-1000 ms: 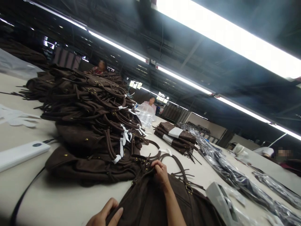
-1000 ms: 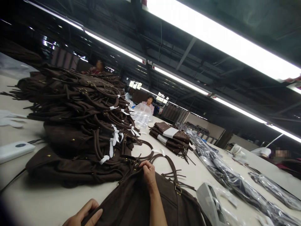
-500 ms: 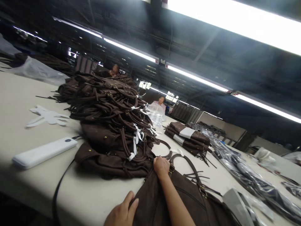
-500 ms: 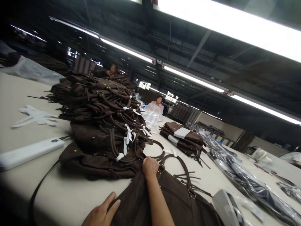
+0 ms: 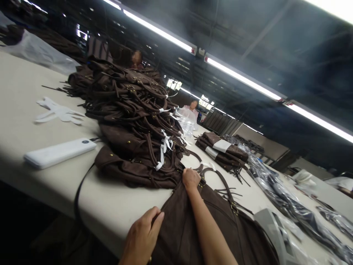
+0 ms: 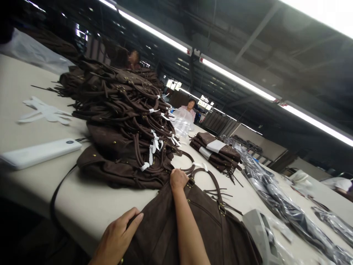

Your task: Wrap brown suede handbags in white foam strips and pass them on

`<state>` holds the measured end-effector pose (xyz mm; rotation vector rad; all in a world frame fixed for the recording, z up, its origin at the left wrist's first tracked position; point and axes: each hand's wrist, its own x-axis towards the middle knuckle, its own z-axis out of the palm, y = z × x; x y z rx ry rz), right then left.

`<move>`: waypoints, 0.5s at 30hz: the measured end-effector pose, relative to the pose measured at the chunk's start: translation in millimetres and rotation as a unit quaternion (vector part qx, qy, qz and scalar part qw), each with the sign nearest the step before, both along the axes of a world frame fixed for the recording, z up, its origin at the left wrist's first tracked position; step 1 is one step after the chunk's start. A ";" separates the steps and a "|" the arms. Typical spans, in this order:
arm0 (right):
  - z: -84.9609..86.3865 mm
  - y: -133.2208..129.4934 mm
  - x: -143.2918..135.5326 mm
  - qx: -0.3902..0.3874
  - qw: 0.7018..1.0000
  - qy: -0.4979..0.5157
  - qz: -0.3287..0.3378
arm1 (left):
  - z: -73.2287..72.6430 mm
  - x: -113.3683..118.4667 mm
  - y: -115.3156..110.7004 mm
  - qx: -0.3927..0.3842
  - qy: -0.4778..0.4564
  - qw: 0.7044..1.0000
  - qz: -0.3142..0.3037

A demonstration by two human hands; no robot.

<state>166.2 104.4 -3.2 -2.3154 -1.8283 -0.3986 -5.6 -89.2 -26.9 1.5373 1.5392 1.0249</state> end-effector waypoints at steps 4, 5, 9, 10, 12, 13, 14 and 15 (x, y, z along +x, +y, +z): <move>-4.4 -1.5 6.8 0.027 0.999 0.017 -0.037 | -6.3 -1.5 -10.3 0.030 -0.051 0.998 0.003; -5.1 -1.6 7.8 0.032 0.999 0.019 -0.040 | -7.7 -2.9 -12.0 0.026 -0.064 0.998 0.000; -8.2 -1.4 11.7 0.040 0.998 0.022 -0.044 | -11.3 -9.8 -16.3 0.011 -0.128 0.991 -0.025; -9.0 -1.3 12.6 0.040 0.998 0.022 -0.045 | -12.1 -11.1 -16.9 0.014 -0.140 0.990 -0.028; -10.4 -1.2 14.3 0.043 0.998 0.025 -0.045 | -13.3 -13.1 -17.5 0.022 -0.153 0.987 -0.030; -11.0 -1.2 14.8 0.046 0.998 0.028 -0.045 | -13.5 -14.0 -17.3 0.023 -0.159 0.987 -0.031; -11.4 -1.2 15.2 0.050 0.997 0.030 -0.045 | -13.1 -15.0 -16.7 0.020 -0.165 0.985 -0.033; -11.6 -1.2 15.3 0.054 0.997 0.032 -0.045 | -12.1 -16.0 -15.7 0.015 -0.173 0.984 -0.038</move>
